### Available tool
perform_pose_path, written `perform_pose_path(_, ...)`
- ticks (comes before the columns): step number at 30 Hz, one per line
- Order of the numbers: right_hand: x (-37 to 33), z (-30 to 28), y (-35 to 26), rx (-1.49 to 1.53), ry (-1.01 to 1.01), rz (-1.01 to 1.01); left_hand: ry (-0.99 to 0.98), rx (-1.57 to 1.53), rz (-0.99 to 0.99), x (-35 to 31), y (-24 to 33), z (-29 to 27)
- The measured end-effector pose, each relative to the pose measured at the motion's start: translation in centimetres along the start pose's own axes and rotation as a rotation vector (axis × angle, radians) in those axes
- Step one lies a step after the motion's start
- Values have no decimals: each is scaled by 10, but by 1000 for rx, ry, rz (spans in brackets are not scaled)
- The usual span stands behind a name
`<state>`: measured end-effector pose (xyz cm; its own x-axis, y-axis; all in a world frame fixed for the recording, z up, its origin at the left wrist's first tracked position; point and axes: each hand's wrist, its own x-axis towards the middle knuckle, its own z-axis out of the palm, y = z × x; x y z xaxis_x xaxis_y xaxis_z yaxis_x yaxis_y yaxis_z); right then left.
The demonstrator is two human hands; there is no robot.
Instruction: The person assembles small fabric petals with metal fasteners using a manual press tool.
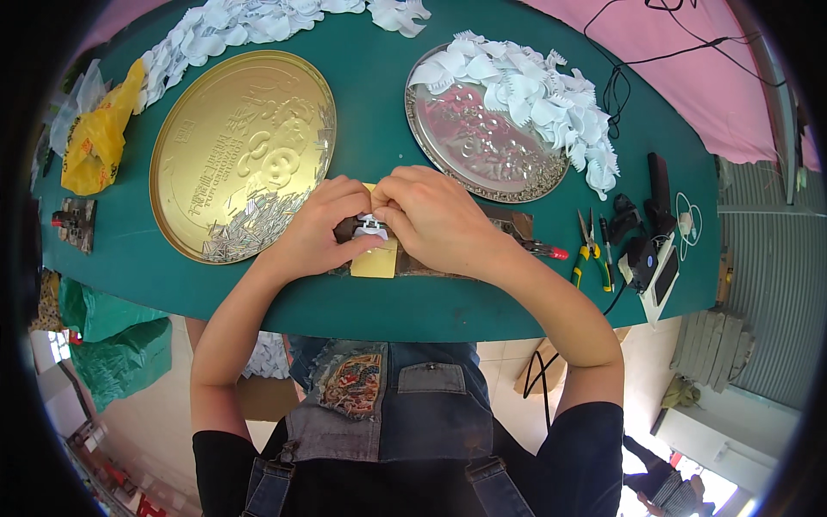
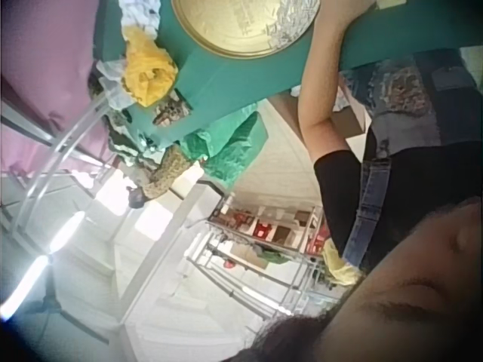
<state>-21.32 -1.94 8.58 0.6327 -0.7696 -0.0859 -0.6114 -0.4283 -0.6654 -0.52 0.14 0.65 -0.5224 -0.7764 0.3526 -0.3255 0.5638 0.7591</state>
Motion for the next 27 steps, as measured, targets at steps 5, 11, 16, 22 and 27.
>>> perform_pose_path(5, 6, -7, -8, -141, -75, -62, 8, -1, 10, 0, 0, 0)
perform_pose_path(11, 4, -3, -10, -139, -63, -73, 0, -16, -12, 0, 0, 1)
perform_pose_path(16, 0, 5, -10, -179, 57, -180, 2, 2, -43, -2, 0, 1)
perform_pose_path(22, -18, 24, -3, -394, 265, -383, 18, 1, -10, 1, -1, 1)
perform_pose_path(27, -21, 31, 6, -533, 353, -475, 22, 8, -15, 0, -2, 3)
